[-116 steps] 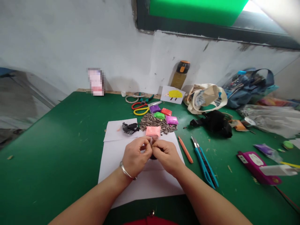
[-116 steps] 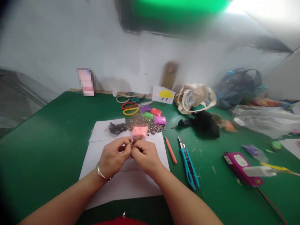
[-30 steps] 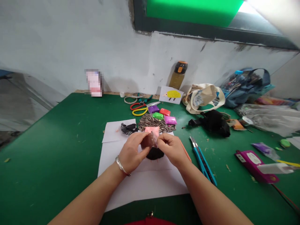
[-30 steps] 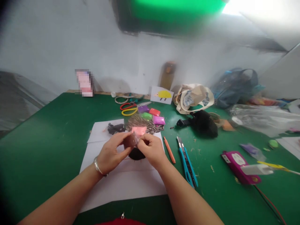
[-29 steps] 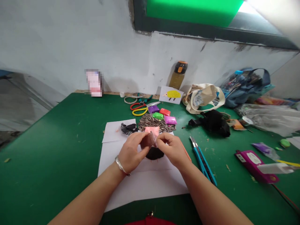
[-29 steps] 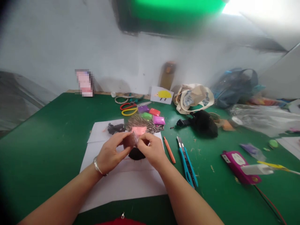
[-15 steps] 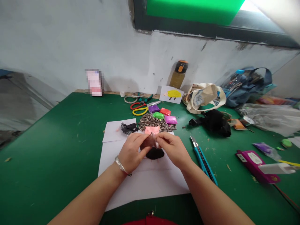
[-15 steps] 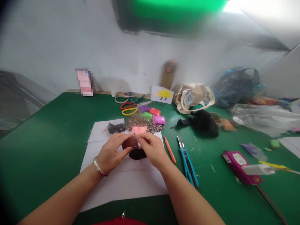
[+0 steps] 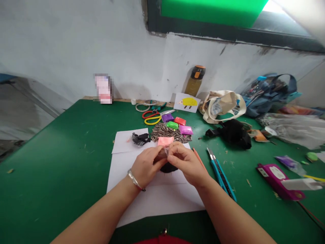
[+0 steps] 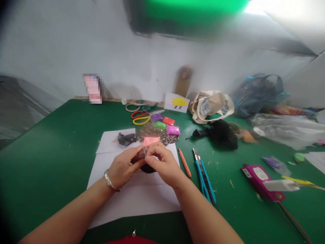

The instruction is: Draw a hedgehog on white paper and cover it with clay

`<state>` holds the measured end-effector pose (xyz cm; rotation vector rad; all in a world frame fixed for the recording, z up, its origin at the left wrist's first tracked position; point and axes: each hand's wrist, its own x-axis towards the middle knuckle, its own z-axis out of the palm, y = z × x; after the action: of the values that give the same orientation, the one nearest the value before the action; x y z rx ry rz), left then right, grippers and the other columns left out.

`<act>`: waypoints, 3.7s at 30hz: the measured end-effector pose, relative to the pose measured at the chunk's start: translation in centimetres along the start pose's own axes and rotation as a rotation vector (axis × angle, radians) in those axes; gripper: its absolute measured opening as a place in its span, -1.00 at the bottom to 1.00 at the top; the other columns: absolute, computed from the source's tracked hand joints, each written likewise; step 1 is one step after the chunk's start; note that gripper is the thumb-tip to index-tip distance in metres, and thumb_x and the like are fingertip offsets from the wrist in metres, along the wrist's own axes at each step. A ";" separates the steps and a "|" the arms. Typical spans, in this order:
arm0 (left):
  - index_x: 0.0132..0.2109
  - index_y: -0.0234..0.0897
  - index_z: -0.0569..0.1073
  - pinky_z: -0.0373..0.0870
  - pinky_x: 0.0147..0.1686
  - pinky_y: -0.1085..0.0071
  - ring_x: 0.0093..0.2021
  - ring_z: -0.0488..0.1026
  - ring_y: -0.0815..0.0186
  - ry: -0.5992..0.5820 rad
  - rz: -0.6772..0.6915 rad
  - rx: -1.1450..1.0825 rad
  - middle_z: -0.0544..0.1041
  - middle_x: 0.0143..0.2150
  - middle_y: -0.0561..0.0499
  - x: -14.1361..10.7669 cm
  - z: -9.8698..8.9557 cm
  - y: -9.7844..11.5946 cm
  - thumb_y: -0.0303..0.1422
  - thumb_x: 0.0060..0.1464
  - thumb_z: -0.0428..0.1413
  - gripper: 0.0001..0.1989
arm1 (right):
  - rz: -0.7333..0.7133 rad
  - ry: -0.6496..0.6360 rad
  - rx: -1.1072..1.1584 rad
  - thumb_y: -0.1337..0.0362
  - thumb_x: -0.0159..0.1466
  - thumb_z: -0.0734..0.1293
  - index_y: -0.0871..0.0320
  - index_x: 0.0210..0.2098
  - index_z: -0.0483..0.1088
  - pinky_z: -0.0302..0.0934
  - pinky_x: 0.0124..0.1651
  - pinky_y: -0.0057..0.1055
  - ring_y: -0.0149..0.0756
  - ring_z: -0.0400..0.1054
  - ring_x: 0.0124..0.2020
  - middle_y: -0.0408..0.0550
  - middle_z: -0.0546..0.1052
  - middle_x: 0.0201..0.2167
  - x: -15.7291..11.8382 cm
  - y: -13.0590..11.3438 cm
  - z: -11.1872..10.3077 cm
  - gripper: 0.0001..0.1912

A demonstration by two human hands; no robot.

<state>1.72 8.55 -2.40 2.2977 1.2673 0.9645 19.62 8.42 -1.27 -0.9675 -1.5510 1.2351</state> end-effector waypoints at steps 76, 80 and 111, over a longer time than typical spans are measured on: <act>-0.01 -0.27 0.46 0.37 -0.16 0.27 -0.20 0.49 0.14 0.154 -0.256 0.190 0.58 -0.21 -0.08 1.0 -1.5 -2.9 -0.20 0.09 0.13 -0.65 | 0.280 0.357 0.480 0.23 0.06 0.46 0.15 -0.34 0.45 0.23 -0.43 -0.46 -0.45 0.33 -0.54 -0.19 0.46 -0.57 1.2 1.4 -0.7 -0.80; 0.06 -0.37 0.42 0.33 -0.09 0.12 -0.14 0.46 0.02 0.115 -0.281 0.296 0.57 -0.18 -0.20 1.5 -1.4 -5.1 -0.18 0.11 0.10 -0.56 | 0.294 0.329 0.456 0.19 0.07 0.45 0.16 -0.38 0.45 0.21 -0.46 -0.49 -0.46 0.33 -0.55 -0.16 0.47 -0.55 1.1 1.3 -0.3 -0.81; -0.26 -0.34 0.57 0.45 -0.31 0.51 -0.34 0.49 0.40 0.058 -0.888 -1.378 0.56 -0.33 -0.01 1.9 0.8 2.3 -0.36 -0.24 0.38 -0.68 | -0.147 0.201 -0.269 0.33 0.25 0.27 -0.09 -0.14 0.52 0.22 -0.04 -0.27 -0.25 0.33 -0.14 -0.09 0.47 -0.25 0.1 1.1 1.0 -0.73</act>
<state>4.43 8.96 -0.90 0.5725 0.9236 1.0074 18.69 8.47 -2.45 -1.0908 -1.6211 0.8146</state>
